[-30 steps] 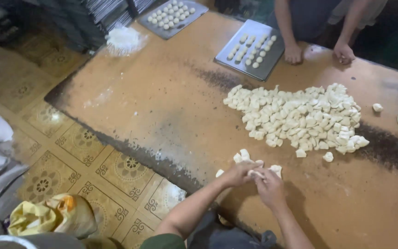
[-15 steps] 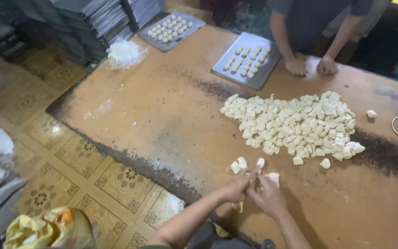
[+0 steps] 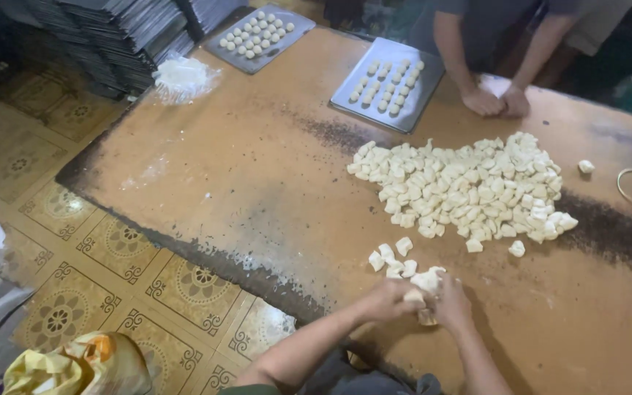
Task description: Cutting dough strips into small pieces and rolling them into balls on a floured workbench
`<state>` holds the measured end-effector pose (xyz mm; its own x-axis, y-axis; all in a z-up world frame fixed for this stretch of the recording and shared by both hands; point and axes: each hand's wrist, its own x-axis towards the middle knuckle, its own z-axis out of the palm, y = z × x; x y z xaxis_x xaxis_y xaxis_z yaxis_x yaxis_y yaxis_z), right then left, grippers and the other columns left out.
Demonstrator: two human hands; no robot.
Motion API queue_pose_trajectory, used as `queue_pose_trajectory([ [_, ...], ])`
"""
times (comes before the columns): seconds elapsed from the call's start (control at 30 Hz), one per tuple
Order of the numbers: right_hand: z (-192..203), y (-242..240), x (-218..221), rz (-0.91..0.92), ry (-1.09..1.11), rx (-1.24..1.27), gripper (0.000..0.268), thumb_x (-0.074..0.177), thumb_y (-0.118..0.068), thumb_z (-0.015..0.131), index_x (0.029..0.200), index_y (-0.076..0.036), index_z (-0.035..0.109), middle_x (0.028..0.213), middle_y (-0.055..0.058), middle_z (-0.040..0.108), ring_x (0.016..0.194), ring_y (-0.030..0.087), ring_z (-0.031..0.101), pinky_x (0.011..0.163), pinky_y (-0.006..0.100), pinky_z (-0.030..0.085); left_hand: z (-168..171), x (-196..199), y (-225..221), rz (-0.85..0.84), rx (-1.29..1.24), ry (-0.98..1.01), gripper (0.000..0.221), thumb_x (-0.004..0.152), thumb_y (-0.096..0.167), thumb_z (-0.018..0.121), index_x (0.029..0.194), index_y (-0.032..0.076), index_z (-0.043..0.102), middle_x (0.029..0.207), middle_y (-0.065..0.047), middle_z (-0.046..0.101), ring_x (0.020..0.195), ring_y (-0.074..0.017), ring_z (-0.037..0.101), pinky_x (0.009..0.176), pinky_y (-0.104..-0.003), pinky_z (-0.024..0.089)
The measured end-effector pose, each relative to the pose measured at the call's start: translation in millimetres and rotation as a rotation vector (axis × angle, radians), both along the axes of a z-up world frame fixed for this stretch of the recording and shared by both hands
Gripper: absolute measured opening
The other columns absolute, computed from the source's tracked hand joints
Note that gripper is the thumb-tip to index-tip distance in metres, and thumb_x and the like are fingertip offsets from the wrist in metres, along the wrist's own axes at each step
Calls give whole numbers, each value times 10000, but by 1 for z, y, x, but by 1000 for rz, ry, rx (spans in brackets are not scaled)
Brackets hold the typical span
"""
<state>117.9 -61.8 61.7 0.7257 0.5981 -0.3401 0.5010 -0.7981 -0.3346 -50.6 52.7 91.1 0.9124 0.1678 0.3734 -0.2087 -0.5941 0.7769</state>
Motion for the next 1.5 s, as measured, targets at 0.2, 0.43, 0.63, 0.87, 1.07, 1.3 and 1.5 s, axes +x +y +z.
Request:
queue_pose_trajectory([
  [0.2, 14, -13, -47, 330, 199, 444, 230, 824, -306, 691, 952, -120, 648, 965, 71, 729, 878, 239, 687, 759, 373, 504, 2, -7, 8, -79, -214, 473, 1117, 815, -212, 507, 1610, 350, -40, 1698, -215, -10, 651, -221, 521, 536, -342, 506],
  [0.43, 19, -9, -38, 170, -28, 563, 334, 942, -431, 587, 872, -106, 564, 801, 109, 628, 741, 287, 603, 694, 415, 450, -20, 15, -20, 161, -138, 305, 239, 1029, 73, 535, 808, 119, 614, 687, -43, 641, 603, -163, 599, 571, -274, 536],
  [0.63, 11, -9, -12, 116, 28, 103, 590, 851, -596, 644, 1240, -166, 534, 1213, 137, 617, 1119, 352, 595, 900, 492, 458, 56, -21, -21, 6, -140, 350, 147, 1071, 196, 554, 1118, 112, 665, 1027, -73, 728, 905, -212, 726, 818, -303, 635],
  [0.87, 12, -11, -51, 478, -91, 683, 240, 901, -188, 652, 1122, -110, 702, 1004, 107, 744, 849, 263, 677, 737, 399, 552, 4, -8, 17, -43, -172, 157, 975, 880, -120, 656, 1625, 308, 195, 1570, -255, 400, 1463, -366, 378, 1206, -417, 407],
  [1.07, 1, -1, -55, 55, -118, 595, 370, 950, -407, 577, 744, -105, 522, 645, 174, 622, 637, 366, 593, 644, 483, 414, -68, 22, -15, 271, 54, 421, 230, 843, 138, 497, 657, 44, 594, 642, -208, 649, 568, -382, 619, 539, -477, 496],
  [1.3, 16, -9, -39, 89, -198, 262, 442, 878, -564, 641, 1089, -179, 595, 994, 212, 661, 943, 438, 704, 829, 528, 561, 22, -24, -23, -41, -236, 53, 217, 957, 227, 686, 1166, 230, 746, 1150, -55, 757, 1087, -271, 724, 933, -378, 583],
  [1.5, 3, -7, -58, 255, -55, 221, 417, 827, -537, 708, 1121, -273, 575, 1263, 51, 617, 1145, 343, 671, 887, 472, 561, 83, -29, 6, -36, -107, 536, 1159, 716, -158, 614, 1651, 190, 24, 1645, -311, 67, 1340, -608, 404, 1147, -577, 431],
])
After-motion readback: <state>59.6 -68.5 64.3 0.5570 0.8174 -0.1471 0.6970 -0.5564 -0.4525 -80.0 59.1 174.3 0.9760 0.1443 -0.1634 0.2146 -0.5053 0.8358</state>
